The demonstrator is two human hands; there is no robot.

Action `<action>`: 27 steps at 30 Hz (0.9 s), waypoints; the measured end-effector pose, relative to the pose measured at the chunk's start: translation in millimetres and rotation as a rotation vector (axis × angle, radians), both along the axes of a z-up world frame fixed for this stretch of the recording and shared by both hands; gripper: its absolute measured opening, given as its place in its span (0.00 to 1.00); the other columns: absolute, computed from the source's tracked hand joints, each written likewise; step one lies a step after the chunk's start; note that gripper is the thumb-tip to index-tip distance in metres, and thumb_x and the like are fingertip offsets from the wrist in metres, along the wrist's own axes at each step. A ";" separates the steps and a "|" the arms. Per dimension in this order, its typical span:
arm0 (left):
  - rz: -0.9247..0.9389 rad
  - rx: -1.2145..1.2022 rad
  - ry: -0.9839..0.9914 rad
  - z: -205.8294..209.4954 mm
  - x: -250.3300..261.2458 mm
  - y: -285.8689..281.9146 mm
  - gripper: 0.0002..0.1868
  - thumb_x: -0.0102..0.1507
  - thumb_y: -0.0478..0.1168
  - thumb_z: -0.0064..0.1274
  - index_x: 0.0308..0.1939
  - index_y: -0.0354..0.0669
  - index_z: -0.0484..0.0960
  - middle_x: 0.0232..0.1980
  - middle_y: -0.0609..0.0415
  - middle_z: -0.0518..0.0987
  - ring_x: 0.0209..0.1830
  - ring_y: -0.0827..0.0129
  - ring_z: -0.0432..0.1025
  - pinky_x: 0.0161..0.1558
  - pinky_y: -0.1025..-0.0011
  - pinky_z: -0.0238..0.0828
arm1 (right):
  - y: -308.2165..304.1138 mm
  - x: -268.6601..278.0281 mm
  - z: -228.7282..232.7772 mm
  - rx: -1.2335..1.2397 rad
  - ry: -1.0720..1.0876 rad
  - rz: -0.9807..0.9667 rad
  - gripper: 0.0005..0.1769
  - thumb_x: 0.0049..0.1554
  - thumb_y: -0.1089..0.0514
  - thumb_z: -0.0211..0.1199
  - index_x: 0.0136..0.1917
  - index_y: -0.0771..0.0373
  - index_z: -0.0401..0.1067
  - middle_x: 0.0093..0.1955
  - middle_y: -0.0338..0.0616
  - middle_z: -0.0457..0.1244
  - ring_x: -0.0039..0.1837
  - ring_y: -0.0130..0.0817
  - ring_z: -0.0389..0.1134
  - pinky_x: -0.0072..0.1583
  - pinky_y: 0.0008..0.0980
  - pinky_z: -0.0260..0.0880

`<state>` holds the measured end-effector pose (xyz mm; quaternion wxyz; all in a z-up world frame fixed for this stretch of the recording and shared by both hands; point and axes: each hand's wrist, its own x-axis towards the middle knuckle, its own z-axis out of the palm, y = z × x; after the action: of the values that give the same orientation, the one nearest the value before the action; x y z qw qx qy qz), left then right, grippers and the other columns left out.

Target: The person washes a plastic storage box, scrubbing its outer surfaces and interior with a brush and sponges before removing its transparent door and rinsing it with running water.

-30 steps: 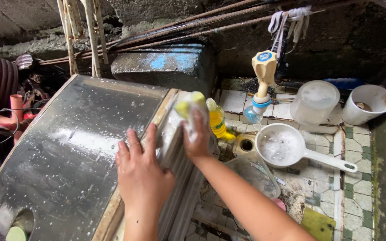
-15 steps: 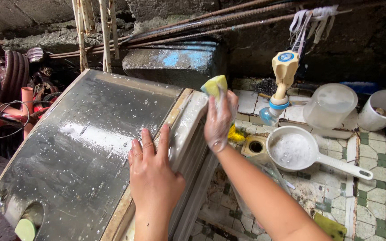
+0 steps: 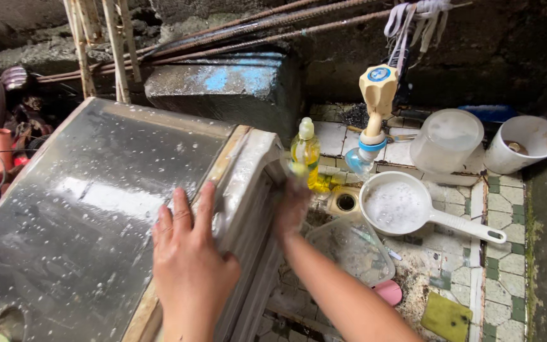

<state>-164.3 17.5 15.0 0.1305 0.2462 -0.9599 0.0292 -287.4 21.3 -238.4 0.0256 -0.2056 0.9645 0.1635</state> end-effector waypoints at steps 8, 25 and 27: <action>-0.063 -0.050 0.088 -4.9 3.9 -11.6 0.46 0.32 0.35 0.49 0.58 0.54 0.61 0.60 0.38 0.60 0.57 0.41 0.56 0.57 0.57 0.50 | -7.5 20.7 0.4 -1.934 0.098 -0.344 0.21 0.50 0.59 0.51 0.58 0.68 0.59 0.58 0.57 0.54 0.60 0.52 0.54 0.59 0.41 0.55; -0.035 -0.004 0.105 -3.0 12.7 -16.6 0.44 0.33 0.33 0.49 0.56 0.54 0.63 0.59 0.40 0.61 0.57 0.43 0.56 0.56 0.59 0.51 | 5.8 34.7 20.2 -1.609 0.128 0.175 0.32 0.49 0.64 0.53 0.66 0.68 0.51 0.57 0.61 0.49 0.57 0.57 0.51 0.57 0.49 0.53; -0.039 0.000 0.107 -4.3 14.6 -19.3 0.44 0.33 0.33 0.49 0.56 0.54 0.63 0.59 0.40 0.61 0.57 0.43 0.56 0.56 0.59 0.51 | 0.5 20.4 33.8 -1.359 0.193 0.294 0.33 0.40 0.61 0.57 0.60 0.64 0.57 0.50 0.62 0.48 0.52 0.57 0.50 0.53 0.50 0.53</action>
<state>-149.7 -1.8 10.7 0.1821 0.2287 -0.9562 0.0135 -267.0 21.7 -204.6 -0.2167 -0.2887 0.8132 -0.4565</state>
